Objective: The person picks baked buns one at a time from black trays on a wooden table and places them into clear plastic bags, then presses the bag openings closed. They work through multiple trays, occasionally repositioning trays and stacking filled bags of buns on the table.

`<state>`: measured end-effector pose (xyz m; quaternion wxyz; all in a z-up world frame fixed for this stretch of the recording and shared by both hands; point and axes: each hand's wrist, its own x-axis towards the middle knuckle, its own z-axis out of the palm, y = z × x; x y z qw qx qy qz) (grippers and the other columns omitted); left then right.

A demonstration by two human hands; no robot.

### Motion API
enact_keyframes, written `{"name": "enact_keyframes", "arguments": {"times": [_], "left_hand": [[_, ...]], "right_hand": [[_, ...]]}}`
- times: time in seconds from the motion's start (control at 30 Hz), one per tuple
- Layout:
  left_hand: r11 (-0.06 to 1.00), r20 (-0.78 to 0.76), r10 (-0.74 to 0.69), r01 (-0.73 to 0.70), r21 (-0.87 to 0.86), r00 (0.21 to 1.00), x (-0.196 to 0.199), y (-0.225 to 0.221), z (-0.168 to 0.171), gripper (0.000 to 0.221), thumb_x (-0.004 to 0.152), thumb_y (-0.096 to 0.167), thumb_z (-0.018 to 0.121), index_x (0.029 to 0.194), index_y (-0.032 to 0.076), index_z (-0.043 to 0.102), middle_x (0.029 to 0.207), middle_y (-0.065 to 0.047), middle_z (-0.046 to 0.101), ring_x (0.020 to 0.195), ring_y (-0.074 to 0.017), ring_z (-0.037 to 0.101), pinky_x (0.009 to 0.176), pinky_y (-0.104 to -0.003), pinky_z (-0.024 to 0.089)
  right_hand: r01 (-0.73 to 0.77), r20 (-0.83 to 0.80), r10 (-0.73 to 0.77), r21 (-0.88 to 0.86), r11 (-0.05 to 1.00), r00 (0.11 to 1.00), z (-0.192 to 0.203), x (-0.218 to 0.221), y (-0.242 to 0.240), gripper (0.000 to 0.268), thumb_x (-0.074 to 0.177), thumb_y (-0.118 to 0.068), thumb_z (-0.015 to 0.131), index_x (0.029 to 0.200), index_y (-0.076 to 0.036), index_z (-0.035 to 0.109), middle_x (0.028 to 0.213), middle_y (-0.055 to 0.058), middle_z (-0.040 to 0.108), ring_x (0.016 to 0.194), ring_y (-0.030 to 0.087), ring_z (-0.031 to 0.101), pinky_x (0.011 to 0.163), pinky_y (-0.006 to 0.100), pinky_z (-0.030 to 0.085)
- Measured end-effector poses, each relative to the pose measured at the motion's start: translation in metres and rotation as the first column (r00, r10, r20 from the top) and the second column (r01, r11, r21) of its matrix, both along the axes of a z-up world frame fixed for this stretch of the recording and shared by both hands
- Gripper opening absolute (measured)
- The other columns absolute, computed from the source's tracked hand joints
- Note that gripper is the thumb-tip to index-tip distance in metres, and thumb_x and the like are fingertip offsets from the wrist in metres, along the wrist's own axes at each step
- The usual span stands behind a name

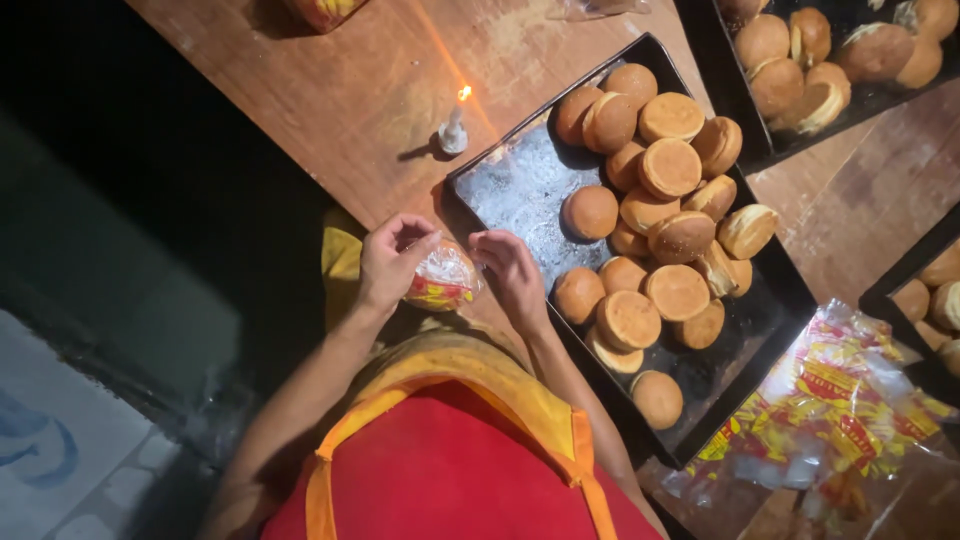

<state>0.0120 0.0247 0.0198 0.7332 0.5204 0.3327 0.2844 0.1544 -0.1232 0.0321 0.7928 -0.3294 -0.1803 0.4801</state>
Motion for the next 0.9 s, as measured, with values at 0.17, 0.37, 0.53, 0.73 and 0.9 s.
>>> {"name": "enact_keyframes", "arguments": {"times": [0.17,0.37,0.53,0.73,0.9], "left_hand": [[0.997,0.110,0.021,-0.012,-0.080,0.994,0.005,0.002,-0.022,0.020,0.100,0.019,0.071,0.106,0.001,0.069,0.101,-0.003,0.069,0.094,-0.0089,0.064,0.087,-0.025,0.052],[0.936,0.412,-0.343,0.343,0.078,0.844,-0.005,0.019,0.003,0.088,0.095,0.038,0.077,0.158,0.004,0.026,0.154,-0.013,0.048,0.142,-0.0224,0.050,0.120,-0.034,0.042],[0.835,0.158,-0.457,0.361,0.416,0.875,-0.020,0.029,-0.014,0.126,0.078,0.025,0.086,0.165,0.008,-0.003,0.161,-0.017,0.034,0.148,-0.0277,0.039,0.120,-0.040,0.035],[0.956,0.444,-0.241,0.290,-0.045,0.863,-0.027,0.029,-0.025,0.101,0.089,0.022,0.077,0.165,0.001,0.015,0.155,-0.021,0.039,0.141,-0.0310,0.045,0.117,-0.045,0.043],[0.851,0.463,-0.084,0.305,-0.427,0.882,-0.025,0.006,-0.039,0.088,0.094,0.020,0.073,0.163,-0.006,0.025,0.144,-0.028,0.047,0.130,-0.0376,0.051,0.109,-0.049,0.049]], "right_hand": [[-0.026,0.865,0.068,-0.064,0.998,0.497,0.015,-0.010,-0.005,0.117,0.086,-0.059,0.082,0.157,0.004,0.015,0.158,0.024,0.033,0.146,0.036,0.035,0.121,0.044,0.028],[0.074,0.773,0.077,-0.157,0.985,0.629,-0.043,-0.009,0.024,0.107,0.080,-0.048,0.085,0.157,-0.003,0.027,0.147,0.016,0.050,0.135,0.031,0.050,0.114,0.041,0.040],[-0.092,0.299,0.136,-0.156,0.983,0.944,-0.044,-0.017,0.047,0.081,0.102,-0.053,0.055,0.160,-0.005,0.026,0.154,0.014,0.046,0.142,0.028,0.047,0.118,0.042,0.040],[-0.140,0.258,0.219,-0.290,0.947,0.941,-0.049,-0.013,0.045,0.090,0.098,-0.067,0.039,0.164,-0.014,0.009,0.167,0.011,0.025,0.151,0.024,0.033,0.120,0.042,0.035],[-0.211,-0.151,0.206,-0.018,0.977,0.967,-0.007,-0.027,0.051,0.099,0.107,-0.068,0.040,0.167,0.005,0.011,0.163,0.035,0.026,0.147,0.044,0.033,0.119,0.052,0.034]]}}
